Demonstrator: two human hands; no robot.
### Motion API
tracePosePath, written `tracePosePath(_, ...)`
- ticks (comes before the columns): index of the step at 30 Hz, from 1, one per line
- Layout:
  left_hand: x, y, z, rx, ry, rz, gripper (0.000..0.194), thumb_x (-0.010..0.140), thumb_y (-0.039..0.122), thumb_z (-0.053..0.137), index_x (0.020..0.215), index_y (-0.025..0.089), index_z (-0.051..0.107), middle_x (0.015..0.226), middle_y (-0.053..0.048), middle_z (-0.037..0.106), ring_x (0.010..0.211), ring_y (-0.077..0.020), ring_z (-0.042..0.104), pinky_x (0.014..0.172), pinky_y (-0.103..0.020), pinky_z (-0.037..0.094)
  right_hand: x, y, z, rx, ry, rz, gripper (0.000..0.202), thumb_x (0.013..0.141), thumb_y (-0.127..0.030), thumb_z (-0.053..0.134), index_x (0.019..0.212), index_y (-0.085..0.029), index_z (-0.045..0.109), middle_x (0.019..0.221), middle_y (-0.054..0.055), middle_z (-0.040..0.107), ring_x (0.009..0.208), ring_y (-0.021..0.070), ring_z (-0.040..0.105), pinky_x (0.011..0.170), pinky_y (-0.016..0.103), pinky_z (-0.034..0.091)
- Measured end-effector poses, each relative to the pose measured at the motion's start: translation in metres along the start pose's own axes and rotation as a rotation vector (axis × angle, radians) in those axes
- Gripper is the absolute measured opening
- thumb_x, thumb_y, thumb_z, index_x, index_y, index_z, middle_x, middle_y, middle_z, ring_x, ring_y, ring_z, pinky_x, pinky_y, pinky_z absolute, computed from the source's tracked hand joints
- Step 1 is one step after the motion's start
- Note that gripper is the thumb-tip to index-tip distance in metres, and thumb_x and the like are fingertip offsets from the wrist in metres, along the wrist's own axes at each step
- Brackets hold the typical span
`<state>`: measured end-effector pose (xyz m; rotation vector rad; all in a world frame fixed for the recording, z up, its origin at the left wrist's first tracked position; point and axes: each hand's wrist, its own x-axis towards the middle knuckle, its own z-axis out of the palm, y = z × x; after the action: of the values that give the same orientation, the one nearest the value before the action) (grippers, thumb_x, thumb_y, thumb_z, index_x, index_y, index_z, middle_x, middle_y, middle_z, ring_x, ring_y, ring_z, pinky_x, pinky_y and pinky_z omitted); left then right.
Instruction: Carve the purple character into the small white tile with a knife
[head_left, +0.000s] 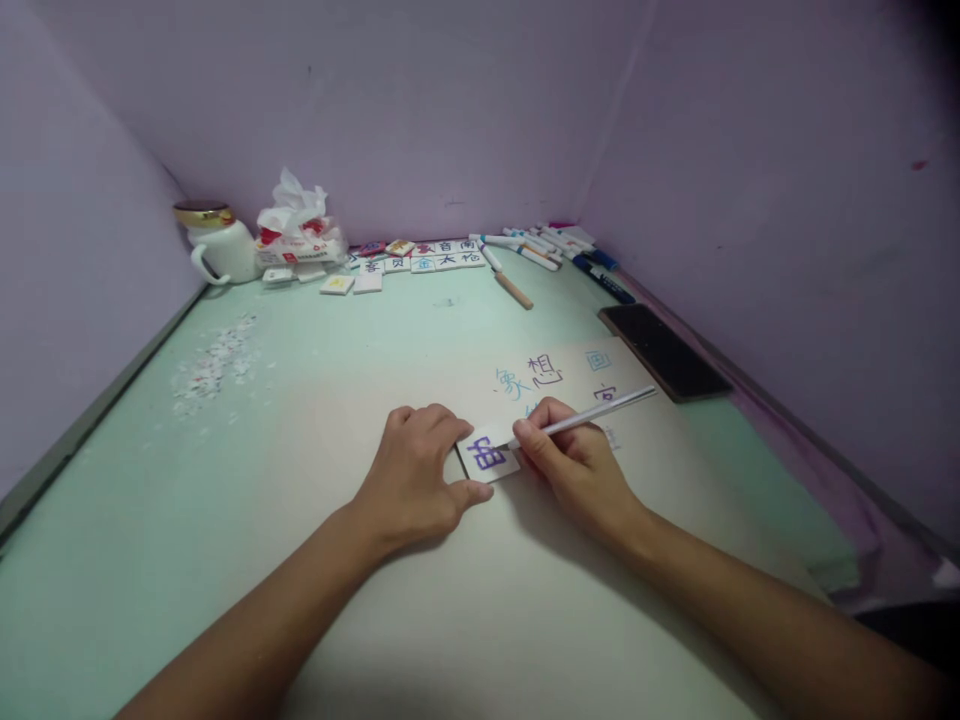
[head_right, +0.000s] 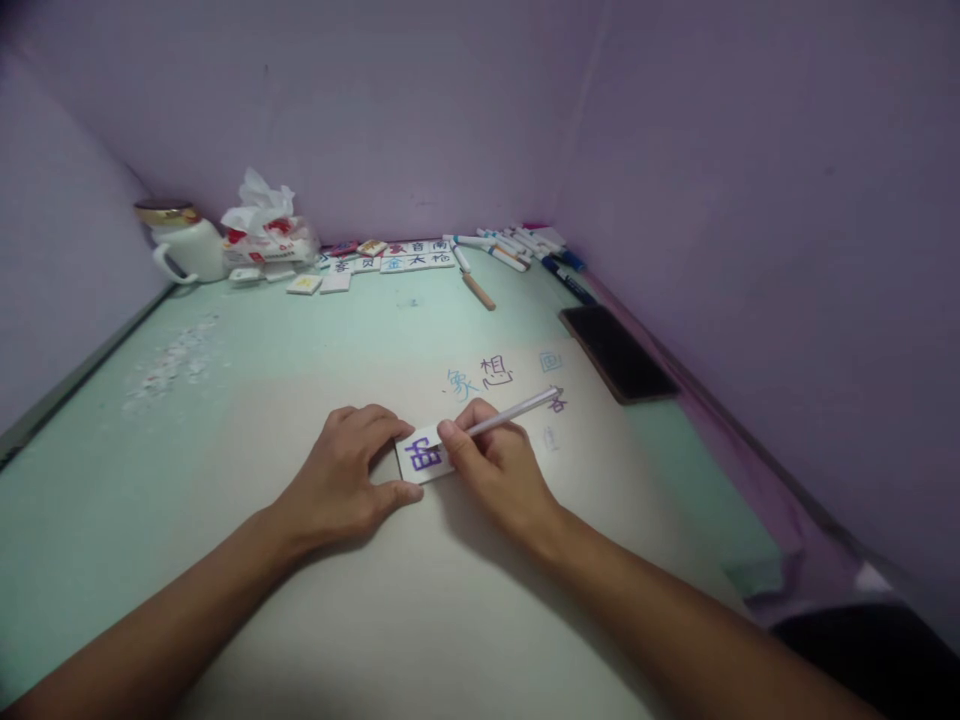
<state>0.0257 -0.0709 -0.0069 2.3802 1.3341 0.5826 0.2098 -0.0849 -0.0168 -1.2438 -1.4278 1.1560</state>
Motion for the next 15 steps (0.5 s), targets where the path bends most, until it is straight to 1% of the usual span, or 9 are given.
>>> tracePosePath(6, 0.0002, 0.0006, 0.001, -0.003, 0.006, -0.008, 0.041, 0.062, 0.029, 0.076, 0.097, 0.018, 0.059, 0.095, -0.005, 0.061, 0.089, -0.023, 0.056, 0.086, -0.043, 0.035, 0.0, -0.0017, -0.0011, -0.138, -0.061, -0.03, 0.028, 0.089, -0.038, 0.049, 0.068, -0.021, 0.045, 0.054, -0.005, 0.046, 0.05, 0.0106, 0.04, 0.049, 0.025, 0.03)
tracePosePath(10, 0.0008, 0.001, 0.0012, -0.005, 0.006, -0.013, 0.04, 0.061, 0.03, 0.077, 0.096, 0.018, 0.06, 0.095, -0.005, 0.061, 0.089, -0.0231, 0.056, 0.087, -0.043, 0.035, 0.0011, -0.0027, -0.0001, -0.203, -0.063, -0.042, 0.029, 0.089, -0.038, 0.048, 0.066, -0.02, 0.045, 0.055, -0.004, 0.047, 0.051, 0.0113, 0.042, 0.051, 0.025, 0.032)
tracePosePath(15, -0.0003, 0.0016, 0.001, -0.01, 0.008, -0.019, 0.039, 0.062, 0.03, 0.075, 0.096, 0.019, 0.06, 0.095, -0.005, 0.061, 0.089, -0.0234, 0.055, 0.087, -0.044, 0.035, 0.001, -0.0026, 0.0023, -0.225, -0.053, -0.031, 0.03, 0.089, -0.039, 0.048, 0.065, -0.021, 0.044, 0.053, -0.004, 0.046, 0.049, 0.0116, 0.041, 0.049, 0.025, 0.031)
